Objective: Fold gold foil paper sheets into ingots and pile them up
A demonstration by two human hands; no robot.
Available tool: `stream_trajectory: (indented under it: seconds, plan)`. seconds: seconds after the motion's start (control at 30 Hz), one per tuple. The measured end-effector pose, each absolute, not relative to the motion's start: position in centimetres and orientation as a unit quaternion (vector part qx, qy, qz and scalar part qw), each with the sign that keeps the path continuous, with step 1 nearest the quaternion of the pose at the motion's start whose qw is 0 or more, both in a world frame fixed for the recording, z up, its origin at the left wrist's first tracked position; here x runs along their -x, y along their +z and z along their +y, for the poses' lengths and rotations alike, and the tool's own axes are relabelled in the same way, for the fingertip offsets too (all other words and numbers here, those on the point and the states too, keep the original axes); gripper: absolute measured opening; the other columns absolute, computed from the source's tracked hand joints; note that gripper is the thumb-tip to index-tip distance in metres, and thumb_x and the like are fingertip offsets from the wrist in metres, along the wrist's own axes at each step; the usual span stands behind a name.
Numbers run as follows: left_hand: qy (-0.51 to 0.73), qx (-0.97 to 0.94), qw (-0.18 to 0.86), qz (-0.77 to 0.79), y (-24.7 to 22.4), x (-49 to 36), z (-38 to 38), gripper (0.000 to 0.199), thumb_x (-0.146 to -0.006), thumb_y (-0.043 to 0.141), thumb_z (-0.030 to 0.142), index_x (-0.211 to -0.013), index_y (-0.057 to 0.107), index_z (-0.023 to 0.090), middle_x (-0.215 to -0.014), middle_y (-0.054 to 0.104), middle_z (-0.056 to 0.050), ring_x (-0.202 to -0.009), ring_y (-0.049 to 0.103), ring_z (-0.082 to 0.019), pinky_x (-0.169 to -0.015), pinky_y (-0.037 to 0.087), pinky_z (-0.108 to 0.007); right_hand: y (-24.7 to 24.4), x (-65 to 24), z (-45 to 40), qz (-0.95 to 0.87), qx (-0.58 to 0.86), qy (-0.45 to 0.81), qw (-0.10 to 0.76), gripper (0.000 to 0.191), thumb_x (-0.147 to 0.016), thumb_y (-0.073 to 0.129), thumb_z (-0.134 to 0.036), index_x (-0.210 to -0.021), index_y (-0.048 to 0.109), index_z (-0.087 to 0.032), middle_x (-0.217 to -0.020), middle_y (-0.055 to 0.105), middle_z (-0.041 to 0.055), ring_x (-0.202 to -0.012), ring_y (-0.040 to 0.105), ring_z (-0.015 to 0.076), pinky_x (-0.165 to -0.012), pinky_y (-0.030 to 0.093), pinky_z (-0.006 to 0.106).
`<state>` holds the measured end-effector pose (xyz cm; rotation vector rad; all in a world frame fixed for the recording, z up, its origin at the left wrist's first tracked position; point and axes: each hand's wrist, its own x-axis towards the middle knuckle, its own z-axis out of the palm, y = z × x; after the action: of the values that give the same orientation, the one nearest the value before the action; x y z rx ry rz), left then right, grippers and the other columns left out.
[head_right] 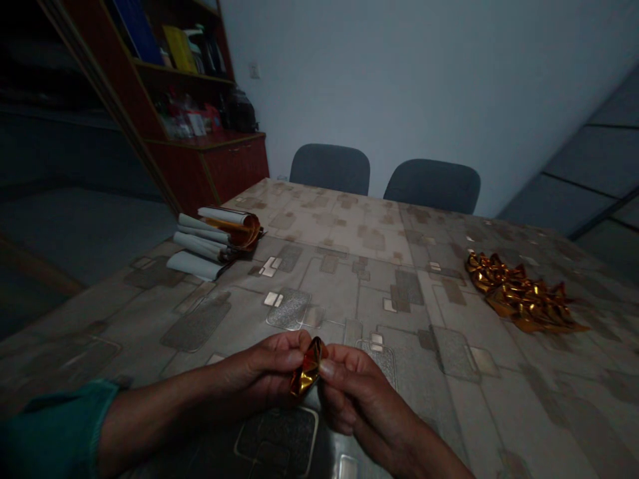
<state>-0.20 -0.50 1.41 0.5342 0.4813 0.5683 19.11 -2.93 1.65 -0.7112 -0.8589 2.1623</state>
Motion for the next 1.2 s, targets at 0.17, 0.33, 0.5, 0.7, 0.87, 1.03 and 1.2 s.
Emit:
stream_trajectory:
  seconds: [0.17,0.33,0.5,0.7,0.87,1.03,1.2]
  plan:
    - [0.295,-0.188,0.914,0.203,0.8,0.1,-0.3,0.029,-0.080,0.076,0.016,-0.105,0.060,0.014,-0.091,0.062,-0.005,-0.072,0.062,-0.009,-0.064,0.046,-0.016,1.9,-19.1,-2.9,-0.316,0.282,0.825,0.374,0.018,-0.093,0.066,-0.033,-0.091,0.065,-0.015,-0.049,0.037,-0.0105,-0.040,0.020,0.0046,-0.042,0.020,0.020]
    - [0.315,-0.204,0.904,0.206,1.0,0.0,-0.3,0.037,-0.082,0.076,0.013,-0.115,0.058,0.015,-0.102,0.062,-0.007,-0.074,0.065,-0.009,-0.065,0.050,-0.014,2.1,-18.9,-2.9,-0.359,0.362,0.748,0.424,0.025,-0.093,0.065,-0.040,-0.101,0.064,-0.017,-0.050,0.038,-0.0099,-0.044,0.024,0.0066,-0.045,0.023,0.020]
    - [0.335,-0.210,0.891,0.221,1.2,-0.1,-0.4,0.038,-0.077,0.081,0.015,-0.110,0.062,0.012,-0.095,0.064,-0.005,-0.070,0.065,-0.007,-0.066,0.052,-0.014,2.4,-18.9,-3.3,-0.484,0.463,0.548,0.501,0.020,-0.089,0.068,-0.041,-0.089,0.060,-0.022,-0.066,0.052,-0.0043,-0.057,0.046,0.0113,-0.052,0.035,0.023]
    - [0.305,-0.227,0.901,0.211,1.1,-0.2,-0.4,0.039,-0.074,0.085,0.021,-0.106,0.066,0.008,-0.093,0.063,-0.008,-0.072,0.063,-0.007,-0.070,0.052,-0.014,4.3,-18.8,-4.0,-0.709,0.437,0.266,0.485,0.010,-0.090,0.061,-0.017,-0.088,0.067,-0.025,-0.089,0.060,0.0021,-0.081,0.060,0.0172,-0.067,0.048,0.029]
    - [0.292,-0.253,0.897,0.216,1.1,-0.2,-0.4,0.041,-0.071,0.088,0.026,-0.102,0.068,0.007,-0.090,0.062,-0.007,-0.072,0.061,-0.007,-0.072,0.050,-0.014,4.7,-18.6,-4.0,-0.729,0.434,0.241,0.471,0.013,-0.089,0.060,-0.013,-0.087,0.067,-0.024,-0.088,0.059,0.0022,-0.080,0.062,0.0164,-0.067,0.050,0.028]
    - [0.299,-0.271,0.882,0.242,1.2,-0.1,-0.5,0.047,-0.065,0.091,0.031,-0.099,0.069,0.007,-0.088,0.064,-0.007,-0.072,0.061,-0.008,-0.070,0.048,-0.015,4.6,-18.5,-4.0,-0.735,0.434,0.239,0.462,0.011,-0.088,0.062,-0.014,-0.087,0.067,-0.024,-0.087,0.061,0.0024,-0.078,0.063,0.0166,-0.066,0.051,0.028]
    - [0.311,-0.281,0.871,0.258,1.7,-0.1,-0.6,0.043,-0.066,0.090,0.029,-0.099,0.070,0.009,-0.094,0.065,-0.008,-0.072,0.059,-0.007,-0.069,0.046,-0.014,4.5,-18.3,-4.1,-0.733,0.431,0.238,0.469,0.012,-0.089,0.059,-0.013,-0.090,0.065,-0.023,-0.089,0.063,0.0029,-0.080,0.064,0.0167,-0.067,0.052,0.029]
